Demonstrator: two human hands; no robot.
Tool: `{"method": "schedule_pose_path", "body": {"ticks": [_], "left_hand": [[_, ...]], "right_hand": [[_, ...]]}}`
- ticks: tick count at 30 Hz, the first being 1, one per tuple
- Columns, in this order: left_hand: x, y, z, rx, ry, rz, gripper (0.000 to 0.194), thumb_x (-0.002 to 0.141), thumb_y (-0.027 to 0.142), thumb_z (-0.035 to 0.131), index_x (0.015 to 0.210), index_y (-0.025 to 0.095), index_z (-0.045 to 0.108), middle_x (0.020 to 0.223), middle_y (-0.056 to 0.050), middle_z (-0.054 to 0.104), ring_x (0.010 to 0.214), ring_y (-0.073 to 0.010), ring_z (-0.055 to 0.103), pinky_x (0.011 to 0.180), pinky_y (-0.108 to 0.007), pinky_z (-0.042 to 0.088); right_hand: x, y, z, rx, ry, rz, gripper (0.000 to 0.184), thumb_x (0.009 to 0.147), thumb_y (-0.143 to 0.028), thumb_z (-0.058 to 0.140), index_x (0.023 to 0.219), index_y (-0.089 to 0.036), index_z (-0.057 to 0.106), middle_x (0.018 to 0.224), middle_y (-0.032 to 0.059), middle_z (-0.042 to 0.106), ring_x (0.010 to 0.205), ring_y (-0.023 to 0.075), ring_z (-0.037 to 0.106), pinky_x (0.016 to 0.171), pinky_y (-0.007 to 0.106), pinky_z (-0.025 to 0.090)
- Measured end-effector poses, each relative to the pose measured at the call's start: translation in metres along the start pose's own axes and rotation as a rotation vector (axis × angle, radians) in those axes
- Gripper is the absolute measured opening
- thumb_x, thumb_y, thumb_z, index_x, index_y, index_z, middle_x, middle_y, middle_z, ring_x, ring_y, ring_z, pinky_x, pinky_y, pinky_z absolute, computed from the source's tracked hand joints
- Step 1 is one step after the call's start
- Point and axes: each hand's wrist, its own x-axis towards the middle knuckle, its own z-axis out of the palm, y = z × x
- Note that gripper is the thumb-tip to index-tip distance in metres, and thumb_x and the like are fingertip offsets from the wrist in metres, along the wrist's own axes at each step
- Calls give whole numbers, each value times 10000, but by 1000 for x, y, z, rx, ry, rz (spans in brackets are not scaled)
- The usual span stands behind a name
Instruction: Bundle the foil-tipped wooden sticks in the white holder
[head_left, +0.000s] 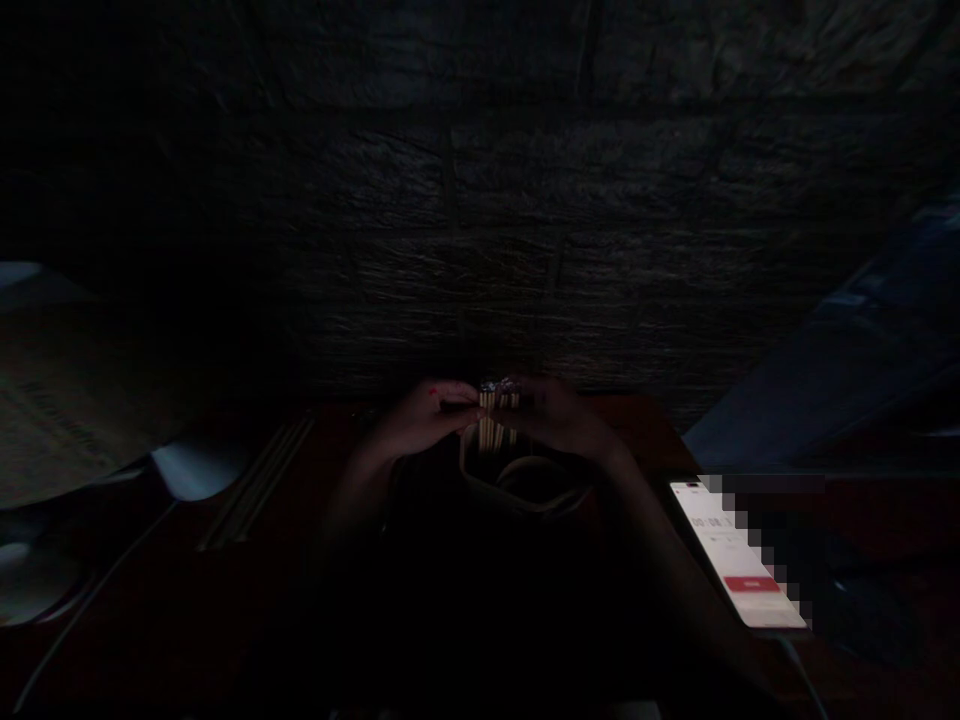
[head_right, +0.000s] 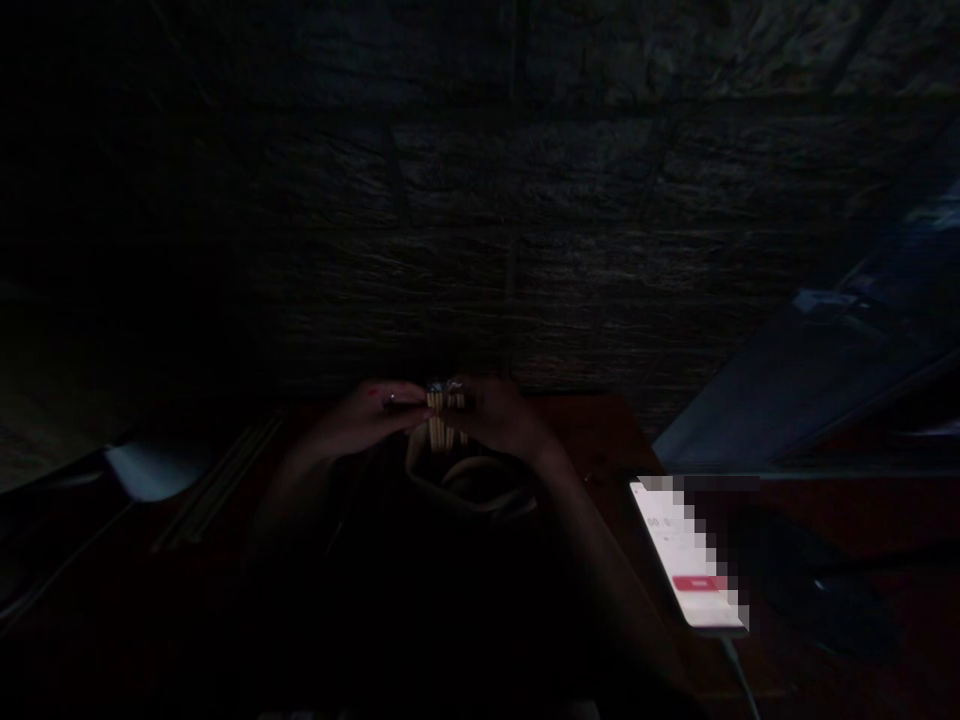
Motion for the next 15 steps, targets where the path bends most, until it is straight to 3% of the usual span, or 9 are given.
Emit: {"method": "schedule_pose_path", "body": {"ticks": [15], "left_hand": [[0,-3,-1,-14,23,-7,155,818,263,640,918,157,693,941,-49,737,844,-162,672,704,-254,514]], "right_hand": [[1,1,1,11,7,-1,262,822,-330,646,1049,-201,623,964,39,675,868,174,619,739,295,478]]}}
